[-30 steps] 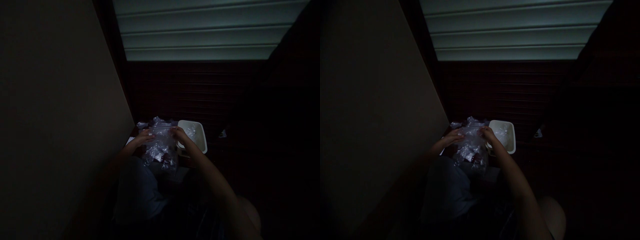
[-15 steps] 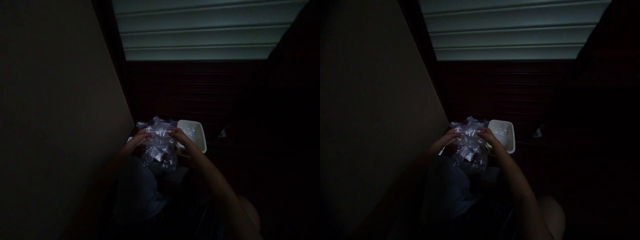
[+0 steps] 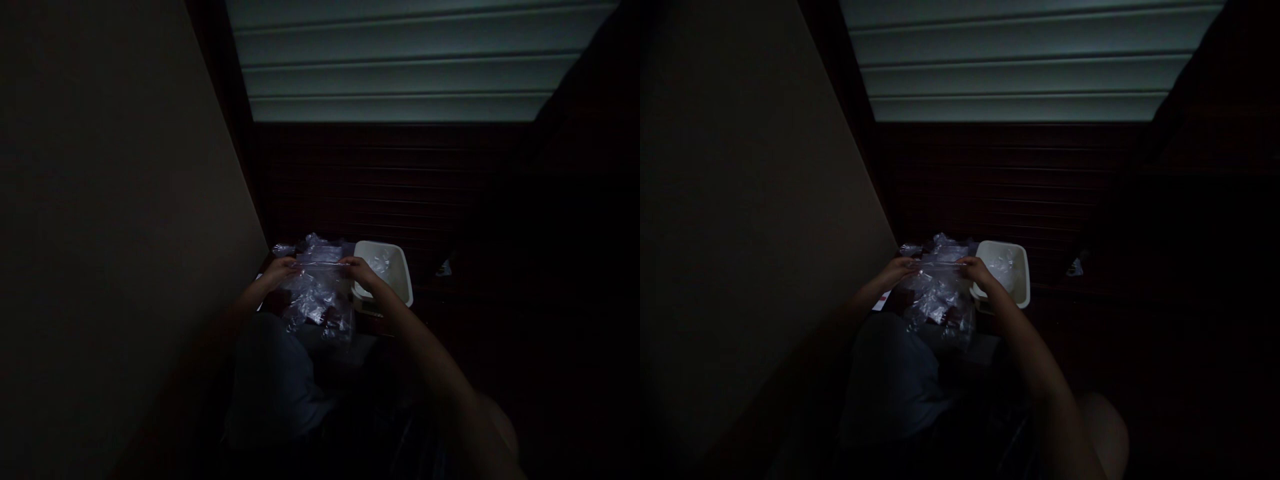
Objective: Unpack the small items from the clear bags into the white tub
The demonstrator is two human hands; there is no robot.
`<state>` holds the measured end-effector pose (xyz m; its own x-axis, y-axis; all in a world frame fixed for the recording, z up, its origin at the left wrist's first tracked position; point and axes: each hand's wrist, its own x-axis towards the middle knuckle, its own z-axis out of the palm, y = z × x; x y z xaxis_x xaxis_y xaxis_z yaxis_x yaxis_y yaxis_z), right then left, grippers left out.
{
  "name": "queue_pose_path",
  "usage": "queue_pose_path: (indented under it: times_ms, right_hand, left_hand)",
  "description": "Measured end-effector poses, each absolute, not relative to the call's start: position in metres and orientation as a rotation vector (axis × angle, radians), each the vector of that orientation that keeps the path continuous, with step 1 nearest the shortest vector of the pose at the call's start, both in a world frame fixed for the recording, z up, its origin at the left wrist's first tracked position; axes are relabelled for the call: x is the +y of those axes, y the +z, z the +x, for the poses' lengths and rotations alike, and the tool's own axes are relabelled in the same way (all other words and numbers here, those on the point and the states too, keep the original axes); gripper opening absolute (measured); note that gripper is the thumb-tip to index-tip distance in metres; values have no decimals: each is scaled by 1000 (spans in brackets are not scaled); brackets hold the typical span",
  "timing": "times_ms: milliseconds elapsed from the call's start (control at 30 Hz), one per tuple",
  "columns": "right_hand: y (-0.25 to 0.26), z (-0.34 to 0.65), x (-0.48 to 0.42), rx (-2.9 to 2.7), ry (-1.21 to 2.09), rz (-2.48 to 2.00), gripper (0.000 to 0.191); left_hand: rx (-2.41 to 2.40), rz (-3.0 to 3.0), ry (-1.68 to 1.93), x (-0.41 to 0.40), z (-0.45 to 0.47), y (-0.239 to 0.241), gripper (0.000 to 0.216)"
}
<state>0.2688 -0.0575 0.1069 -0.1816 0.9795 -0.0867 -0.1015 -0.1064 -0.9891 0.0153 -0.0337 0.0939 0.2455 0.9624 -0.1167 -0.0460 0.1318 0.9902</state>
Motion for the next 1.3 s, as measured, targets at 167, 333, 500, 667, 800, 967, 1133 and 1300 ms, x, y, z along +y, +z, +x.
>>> queue_pose_path:
  times_ms: [167,333,500,667,800,967,1133,1300]
  right_hand:
    - [112,270,-60,-1295,1428,-1129,16]
    - [108,274,-56,-1282,1405,-1108,20]
    - [107,276,-53,-1249,1474,-1097,18]
    - [118,276,-55,-1110,1622,-1120,30]
    - [120,276,-59,-1155,1510,-1189,47]
    - [111,274,-60,-1290,1343,-1179,33]
    - [107,274,-56,-1338,1254,-1182,35]
    - [107,271,-56,-1298,1145,-1166,33]
  left_hand:
    - [1096,1183,1001,-35,12,99,23]
    - [1038,1204,898,-40,8,106,20]
    - [980,1176,879,-43,7,108,23]
    - [846,1070,913,-40,9,109,30]
    - [898,1018,877,-37,10,109,59]
    - [1075,1334,882,-41,13,105,39]
    - [1085,1515,939,-43,14,104,58]
    - [1073,1495,966,-41,15,96,61]
